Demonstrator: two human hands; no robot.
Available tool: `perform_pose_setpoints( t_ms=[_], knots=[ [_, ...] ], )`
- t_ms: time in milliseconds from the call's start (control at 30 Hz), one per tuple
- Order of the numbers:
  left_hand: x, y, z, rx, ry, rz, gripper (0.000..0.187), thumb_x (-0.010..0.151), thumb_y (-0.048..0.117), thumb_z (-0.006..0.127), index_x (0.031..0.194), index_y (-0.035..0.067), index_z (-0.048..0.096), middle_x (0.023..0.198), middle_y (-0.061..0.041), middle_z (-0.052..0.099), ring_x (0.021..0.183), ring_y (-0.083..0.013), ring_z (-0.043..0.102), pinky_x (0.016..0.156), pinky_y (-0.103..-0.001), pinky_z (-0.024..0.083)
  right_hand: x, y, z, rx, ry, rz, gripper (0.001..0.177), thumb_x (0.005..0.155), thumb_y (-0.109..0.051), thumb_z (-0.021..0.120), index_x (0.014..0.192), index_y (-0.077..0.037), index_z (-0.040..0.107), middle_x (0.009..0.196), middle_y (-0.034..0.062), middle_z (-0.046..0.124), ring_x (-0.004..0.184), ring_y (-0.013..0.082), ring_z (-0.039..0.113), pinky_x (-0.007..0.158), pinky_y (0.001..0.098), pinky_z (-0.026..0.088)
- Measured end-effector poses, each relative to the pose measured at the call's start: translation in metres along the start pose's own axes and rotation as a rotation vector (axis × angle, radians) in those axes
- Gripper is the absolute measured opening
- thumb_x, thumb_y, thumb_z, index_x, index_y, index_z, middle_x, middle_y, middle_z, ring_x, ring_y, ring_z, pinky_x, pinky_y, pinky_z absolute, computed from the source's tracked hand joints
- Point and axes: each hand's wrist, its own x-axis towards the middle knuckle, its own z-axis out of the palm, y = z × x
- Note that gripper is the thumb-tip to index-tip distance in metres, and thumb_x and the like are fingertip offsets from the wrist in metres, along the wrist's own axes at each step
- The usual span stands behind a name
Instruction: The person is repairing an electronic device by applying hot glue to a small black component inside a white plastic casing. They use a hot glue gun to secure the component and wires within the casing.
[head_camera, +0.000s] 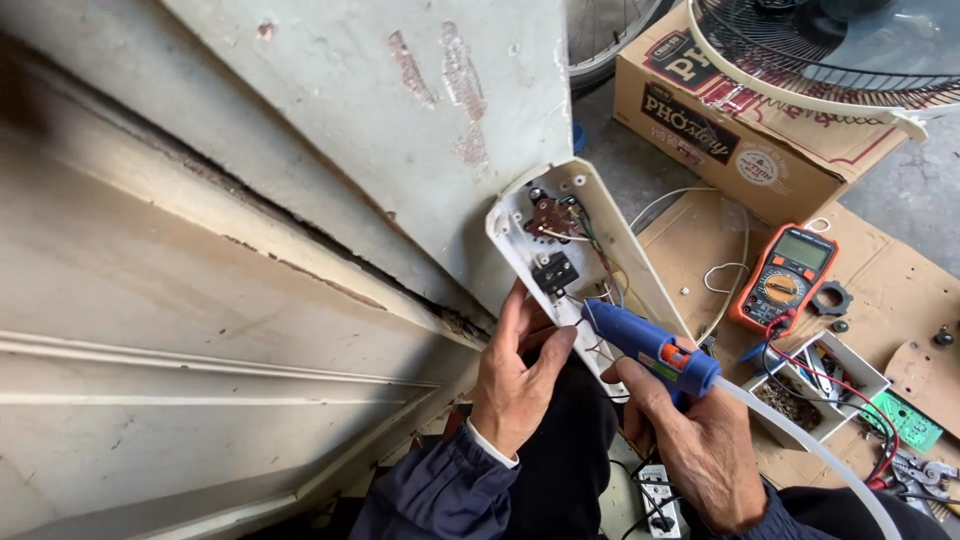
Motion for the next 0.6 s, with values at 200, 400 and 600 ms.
perform_pose_setpoints(
  t_ms=[200, 400, 600],
  knots=[
    [-0.001, -0.001, 0.0, -0.08, -0.034, 0.009, 0.086, 0.1, 0.035, 0.074, 0.172, 0.013, 0.032, 0.15, -0.013, 0.074, 0.126, -0.0227, 0.078, 0.111, -0.034, 0.061, -0.003, 0.0, 0.006, -0.134, 0.069, -0.006, 0.02, 0.101, -0.021, 0.076, 0.096, -0.001, 0.081, 0.048, 0.0171, 0.059, 0.043, 0.0222, 0.052, 0.048, 0.0339, 0.044],
    [0.002, -0.009, 0.0, -0.103, -0.074, 0.009, 0.099, 0.095, 0.048, 0.075, 0.174, 0.012, 0.027, 0.15, -0.012, 0.073, 0.119, -0.0214, 0.079, 0.109, -0.034, 0.061, -0.003, -0.009, 0.013, -0.207, 0.095, 0.02, 0.019, 0.1, -0.021, 0.076, 0.094, -0.003, 0.079, 0.046, 0.0164, 0.058, 0.042, 0.0212, 0.052, 0.048, 0.0329, 0.044],
    [0.002, -0.007, -0.004, -0.036, -0.075, 0.043, 0.094, 0.097, 0.049, 0.073, 0.173, 0.015, 0.03, 0.143, -0.011, 0.078, 0.121, -0.0205, 0.081, 0.11, -0.034, 0.061, -0.002, -0.009, 0.015, -0.231, 0.1, 0.019, 0.026, 0.104, -0.023, 0.074, 0.089, -0.002, 0.076, 0.048, 0.0166, 0.056, 0.042, 0.0216, 0.046, 0.046, 0.034, 0.041]
  ],
)
